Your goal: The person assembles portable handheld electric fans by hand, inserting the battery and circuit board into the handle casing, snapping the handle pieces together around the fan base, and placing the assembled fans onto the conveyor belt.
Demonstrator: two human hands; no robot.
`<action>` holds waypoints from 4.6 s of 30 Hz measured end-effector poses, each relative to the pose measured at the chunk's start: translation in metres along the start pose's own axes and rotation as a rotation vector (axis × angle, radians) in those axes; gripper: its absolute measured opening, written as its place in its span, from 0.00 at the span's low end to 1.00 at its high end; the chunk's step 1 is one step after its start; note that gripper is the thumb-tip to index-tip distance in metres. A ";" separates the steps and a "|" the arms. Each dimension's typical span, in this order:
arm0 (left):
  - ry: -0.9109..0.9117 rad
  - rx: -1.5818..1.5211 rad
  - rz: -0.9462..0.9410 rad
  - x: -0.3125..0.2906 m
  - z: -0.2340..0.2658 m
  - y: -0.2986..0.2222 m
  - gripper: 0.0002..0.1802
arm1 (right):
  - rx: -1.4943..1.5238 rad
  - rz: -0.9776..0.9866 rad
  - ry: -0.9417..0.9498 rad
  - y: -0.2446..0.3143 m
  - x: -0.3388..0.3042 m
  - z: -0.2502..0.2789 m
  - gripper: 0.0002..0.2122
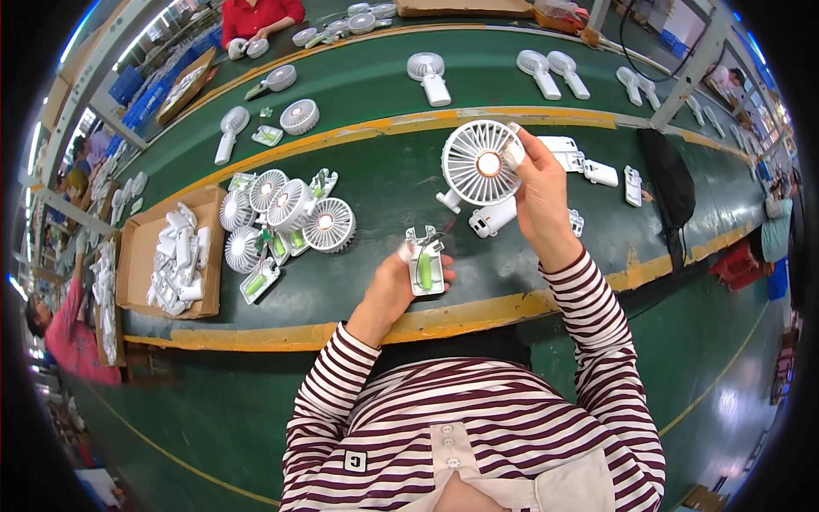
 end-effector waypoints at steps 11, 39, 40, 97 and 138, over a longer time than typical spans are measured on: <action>-0.282 0.298 -0.099 -0.017 -0.010 -0.010 0.15 | -0.089 -0.097 0.157 -0.038 -0.009 -0.025 0.15; -0.438 0.134 -0.161 -0.009 0.010 -0.031 0.14 | -0.972 0.782 0.487 -0.047 -0.070 -0.019 0.14; -0.441 0.127 -0.187 -0.009 0.011 -0.032 0.13 | -0.978 0.804 0.543 -0.047 -0.082 -0.025 0.14; -0.402 0.075 0.037 0.045 0.023 -0.026 0.15 | -1.087 0.690 0.602 -0.077 -0.032 -0.031 0.08; -0.391 -0.099 0.120 0.048 0.025 -0.047 0.15 | -1.068 0.421 0.915 -0.080 0.002 -0.050 0.09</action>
Point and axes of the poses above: each hand's wrist, its own x-axis towards the middle knuckle, its own z-axis out of the back of the hand, y = z × x, the point moved 4 cm from there along x, towards the middle knuckle, and after that the axes turned 2 degrees about x, right-handed, at the moved point
